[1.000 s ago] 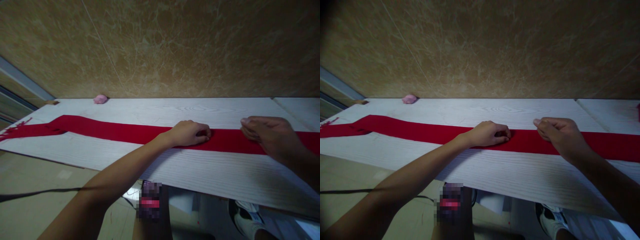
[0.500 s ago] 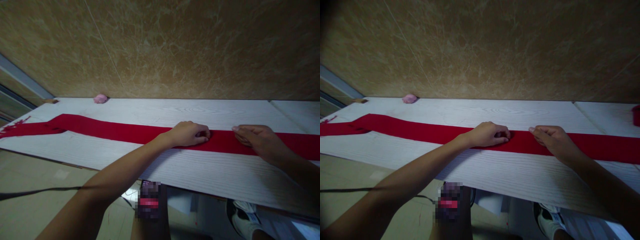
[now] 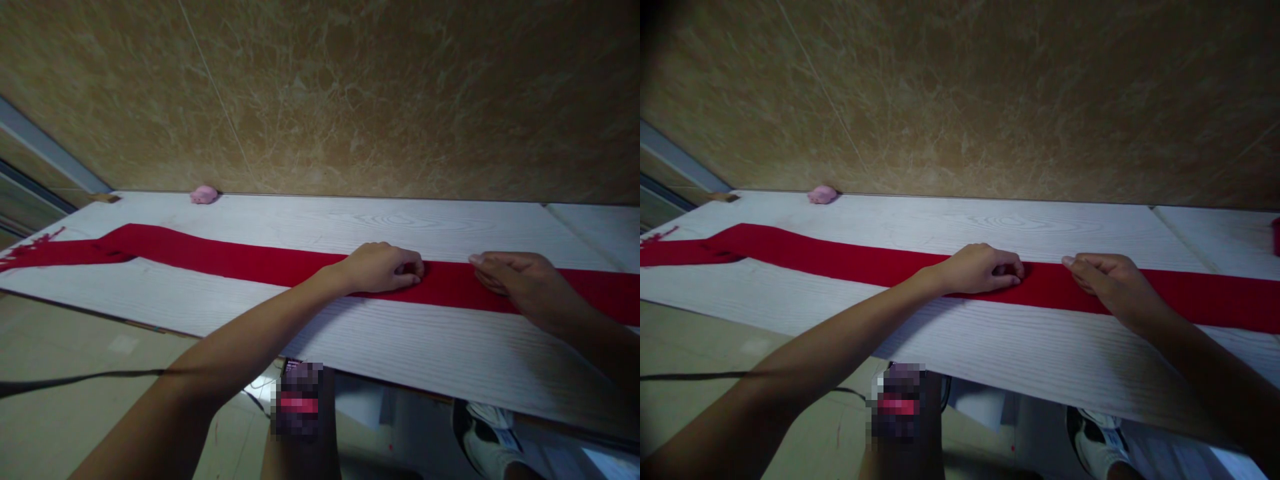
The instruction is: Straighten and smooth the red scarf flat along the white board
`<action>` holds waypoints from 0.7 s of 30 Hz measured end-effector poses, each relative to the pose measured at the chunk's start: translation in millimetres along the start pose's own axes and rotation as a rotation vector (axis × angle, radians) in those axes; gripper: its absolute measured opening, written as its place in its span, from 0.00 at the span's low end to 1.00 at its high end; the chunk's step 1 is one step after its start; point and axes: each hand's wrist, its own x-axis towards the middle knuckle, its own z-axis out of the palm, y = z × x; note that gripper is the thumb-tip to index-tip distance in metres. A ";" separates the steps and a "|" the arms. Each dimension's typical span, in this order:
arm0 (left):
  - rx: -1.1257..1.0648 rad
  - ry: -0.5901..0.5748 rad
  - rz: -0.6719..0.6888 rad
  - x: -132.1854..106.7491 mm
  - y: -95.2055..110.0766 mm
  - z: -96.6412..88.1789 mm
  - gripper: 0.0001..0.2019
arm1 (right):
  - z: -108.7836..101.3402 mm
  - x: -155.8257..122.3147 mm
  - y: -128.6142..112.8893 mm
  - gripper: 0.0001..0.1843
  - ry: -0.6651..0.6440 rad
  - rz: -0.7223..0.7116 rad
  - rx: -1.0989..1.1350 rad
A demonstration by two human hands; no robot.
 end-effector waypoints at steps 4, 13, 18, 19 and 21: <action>-0.002 -0.005 -0.002 0.2 -0.5 0.3 0.10 | -2.7 2.3 4.6 0.34 0.004 0.015 0.019; 0.005 -0.002 -0.012 -0.7 2.3 -0.9 0.10 | -0.4 1.3 2.1 0.35 0.024 0.034 0.034; 0.015 -0.004 -0.012 -0.8 2.7 -1.2 0.11 | -2.3 1.6 3.3 0.34 0.012 0.023 0.019; 0.015 -0.003 -0.012 -0.8 2.6 -1.2 0.11 | -2.2 1.5 2.9 0.34 0.009 0.021 0.016; 0.012 -0.002 -0.010 -0.8 2.4 -1.1 0.11 | -1.7 1.2 1.5 0.34 0.007 0.022 0.016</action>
